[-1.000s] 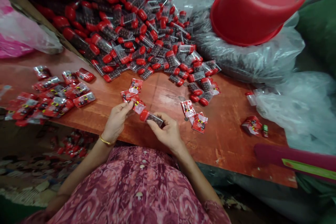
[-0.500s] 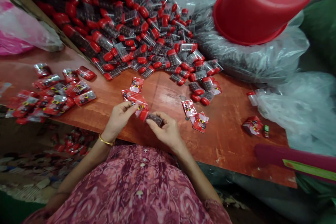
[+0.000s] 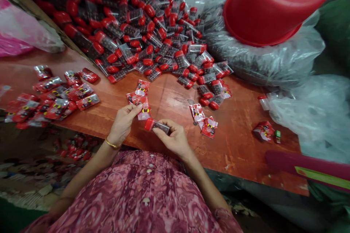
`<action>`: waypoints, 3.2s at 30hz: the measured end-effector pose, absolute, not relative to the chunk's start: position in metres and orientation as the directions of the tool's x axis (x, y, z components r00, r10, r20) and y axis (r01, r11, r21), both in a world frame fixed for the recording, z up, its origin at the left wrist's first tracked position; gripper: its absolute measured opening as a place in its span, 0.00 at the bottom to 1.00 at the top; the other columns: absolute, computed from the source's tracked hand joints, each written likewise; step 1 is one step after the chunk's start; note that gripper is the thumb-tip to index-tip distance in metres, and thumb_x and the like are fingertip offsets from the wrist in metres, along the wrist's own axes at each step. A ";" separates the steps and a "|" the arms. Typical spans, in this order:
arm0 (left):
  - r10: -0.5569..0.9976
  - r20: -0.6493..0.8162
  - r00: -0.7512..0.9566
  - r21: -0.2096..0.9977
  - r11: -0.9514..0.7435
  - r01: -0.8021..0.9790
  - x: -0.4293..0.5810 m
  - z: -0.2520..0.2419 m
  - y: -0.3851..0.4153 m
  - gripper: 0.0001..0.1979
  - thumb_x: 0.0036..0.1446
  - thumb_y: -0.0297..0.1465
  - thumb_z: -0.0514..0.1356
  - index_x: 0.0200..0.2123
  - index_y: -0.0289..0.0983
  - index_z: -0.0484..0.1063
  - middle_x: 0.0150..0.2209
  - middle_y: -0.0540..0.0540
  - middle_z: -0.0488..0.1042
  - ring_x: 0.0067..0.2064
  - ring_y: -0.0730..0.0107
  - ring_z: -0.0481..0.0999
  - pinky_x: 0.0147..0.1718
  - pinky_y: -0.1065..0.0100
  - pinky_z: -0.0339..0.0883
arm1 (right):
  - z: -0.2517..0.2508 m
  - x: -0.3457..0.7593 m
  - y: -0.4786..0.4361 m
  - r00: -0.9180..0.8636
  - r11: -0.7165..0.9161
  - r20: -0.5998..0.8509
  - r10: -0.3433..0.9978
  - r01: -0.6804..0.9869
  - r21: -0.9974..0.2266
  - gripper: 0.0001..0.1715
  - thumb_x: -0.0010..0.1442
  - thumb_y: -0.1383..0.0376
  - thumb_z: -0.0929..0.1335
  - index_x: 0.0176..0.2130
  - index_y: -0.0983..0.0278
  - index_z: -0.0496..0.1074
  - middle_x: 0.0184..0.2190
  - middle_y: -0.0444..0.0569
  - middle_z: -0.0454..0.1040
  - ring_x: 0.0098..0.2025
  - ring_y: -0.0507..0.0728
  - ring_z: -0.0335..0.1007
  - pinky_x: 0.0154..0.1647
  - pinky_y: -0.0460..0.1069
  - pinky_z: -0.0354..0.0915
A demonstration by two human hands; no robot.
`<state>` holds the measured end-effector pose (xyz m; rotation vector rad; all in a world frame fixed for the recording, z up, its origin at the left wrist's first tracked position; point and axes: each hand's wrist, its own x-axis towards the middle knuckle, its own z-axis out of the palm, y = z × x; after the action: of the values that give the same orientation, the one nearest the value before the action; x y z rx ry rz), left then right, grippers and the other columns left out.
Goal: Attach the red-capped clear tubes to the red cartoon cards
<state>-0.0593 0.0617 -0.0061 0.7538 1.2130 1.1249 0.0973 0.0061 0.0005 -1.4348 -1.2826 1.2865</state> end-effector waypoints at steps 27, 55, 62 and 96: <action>0.943 -0.332 -0.038 0.911 0.310 -0.274 -0.055 -0.013 0.051 0.20 0.45 0.47 0.62 0.22 0.35 0.70 0.20 0.52 0.68 0.24 0.76 0.64 0.26 0.72 0.59 | -0.016 0.089 0.007 -0.038 -0.380 -0.378 0.925 -0.120 -0.917 0.22 0.45 0.50 0.72 0.32 0.64 0.71 0.18 0.40 0.69 0.14 0.45 0.52 0.13 0.42 0.52; 0.908 -0.418 -0.006 0.792 0.361 -0.493 -0.038 -0.011 0.040 0.16 0.36 0.38 0.70 0.27 0.33 0.74 0.27 0.50 0.76 0.28 0.77 0.71 0.31 0.74 0.64 | -0.022 0.076 0.025 -0.106 -0.194 -0.177 0.978 -0.174 -0.965 0.19 0.54 0.52 0.66 0.41 0.60 0.61 0.20 0.35 0.66 0.18 0.47 0.62 0.22 0.44 0.60; 0.800 -0.546 0.249 0.597 0.580 -0.554 -0.045 -0.015 0.037 0.17 0.41 0.42 0.68 0.26 0.34 0.72 0.24 0.48 0.77 0.26 0.72 0.75 0.32 0.69 0.68 | -0.032 0.062 0.043 0.045 -0.138 -0.136 0.990 0.040 -0.990 0.20 0.46 0.50 0.70 0.27 0.61 0.61 0.14 0.35 0.61 0.15 0.47 0.54 0.16 0.43 0.53; 0.995 0.095 0.041 0.602 -0.090 0.793 -0.075 -0.038 0.084 0.09 0.54 0.34 0.57 0.32 0.44 0.79 0.53 0.45 0.71 0.61 0.47 0.59 0.58 0.43 0.43 | -0.047 0.101 0.056 -0.080 0.399 0.484 0.871 0.689 -0.605 0.09 0.57 0.68 0.63 0.34 0.62 0.72 0.41 0.54 0.76 0.49 0.60 0.68 0.54 0.61 0.61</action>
<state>-0.0753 0.0845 -0.0381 1.9398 1.8022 0.7083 0.1007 0.0556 -0.0472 -1.3494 -1.8258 0.2762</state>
